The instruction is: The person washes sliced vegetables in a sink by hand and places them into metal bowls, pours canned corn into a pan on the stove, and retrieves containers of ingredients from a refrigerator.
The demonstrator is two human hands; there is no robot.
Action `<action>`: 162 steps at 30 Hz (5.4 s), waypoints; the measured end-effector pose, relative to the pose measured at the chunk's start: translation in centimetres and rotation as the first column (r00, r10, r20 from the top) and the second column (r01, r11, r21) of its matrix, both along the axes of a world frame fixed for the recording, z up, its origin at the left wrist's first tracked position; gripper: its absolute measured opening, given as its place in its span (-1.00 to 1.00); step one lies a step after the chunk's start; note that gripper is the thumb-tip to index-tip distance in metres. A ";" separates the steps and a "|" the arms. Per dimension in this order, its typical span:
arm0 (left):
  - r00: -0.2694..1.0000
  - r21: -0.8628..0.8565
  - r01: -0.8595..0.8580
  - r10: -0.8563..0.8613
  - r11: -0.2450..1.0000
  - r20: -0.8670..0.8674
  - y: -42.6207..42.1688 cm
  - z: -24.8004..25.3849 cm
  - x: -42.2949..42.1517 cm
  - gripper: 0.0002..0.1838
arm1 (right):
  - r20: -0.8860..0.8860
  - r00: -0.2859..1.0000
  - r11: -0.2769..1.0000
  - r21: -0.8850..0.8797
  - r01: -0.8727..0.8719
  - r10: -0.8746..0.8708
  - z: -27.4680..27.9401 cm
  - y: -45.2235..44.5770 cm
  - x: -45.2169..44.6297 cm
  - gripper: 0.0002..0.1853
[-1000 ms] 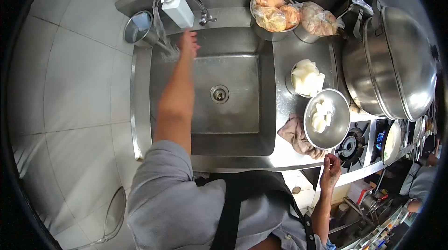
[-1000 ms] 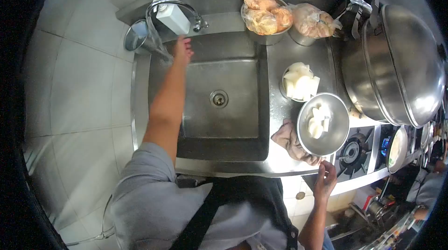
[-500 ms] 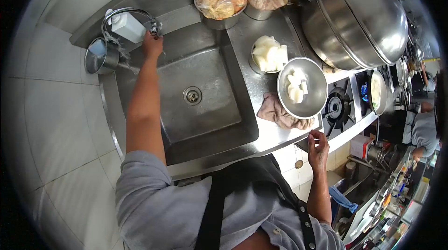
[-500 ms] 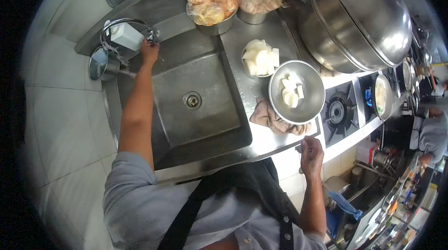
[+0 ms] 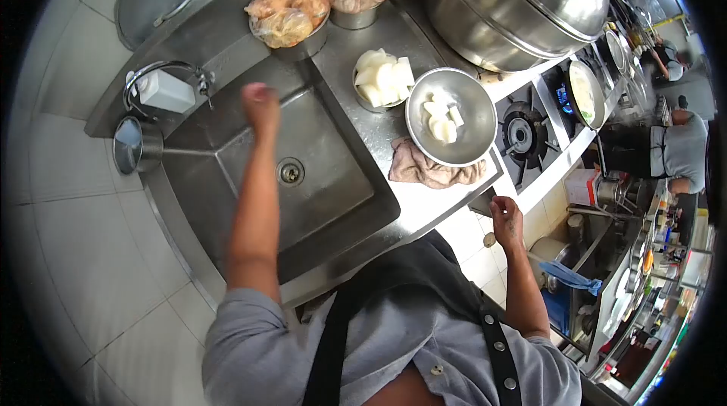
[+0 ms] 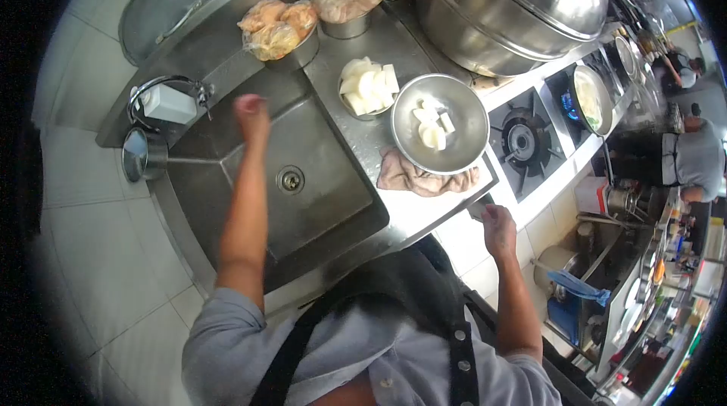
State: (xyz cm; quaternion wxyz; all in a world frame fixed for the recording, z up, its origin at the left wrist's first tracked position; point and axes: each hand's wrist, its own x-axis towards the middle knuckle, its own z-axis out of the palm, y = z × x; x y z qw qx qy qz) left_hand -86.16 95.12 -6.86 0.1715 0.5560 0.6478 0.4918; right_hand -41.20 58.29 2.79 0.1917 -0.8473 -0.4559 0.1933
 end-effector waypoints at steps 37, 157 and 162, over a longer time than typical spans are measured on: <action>0.778 -0.435 0.109 0.196 0.894 0.598 -12.7 10.9 17.7 -0.76 | -0.148 0.985 0.993 0.060 0.099 -0.090 -6.9 -17.8 41.6 -0.78; -0.686 -0.525 0.179 -0.488 -0.832 0.539 -112.8 11.3 196.6 -0.80 | -0.355 -0.657 -0.747 0.333 0.576 -0.665 20.1 -90.4 88.7 -0.42; -0.958 -0.694 0.282 -0.233 -0.662 -0.167 -112.9 9.9 199.6 -0.81 | -0.385 -0.763 -0.851 0.315 0.420 -0.519 17.2 -84.4 77.2 -0.41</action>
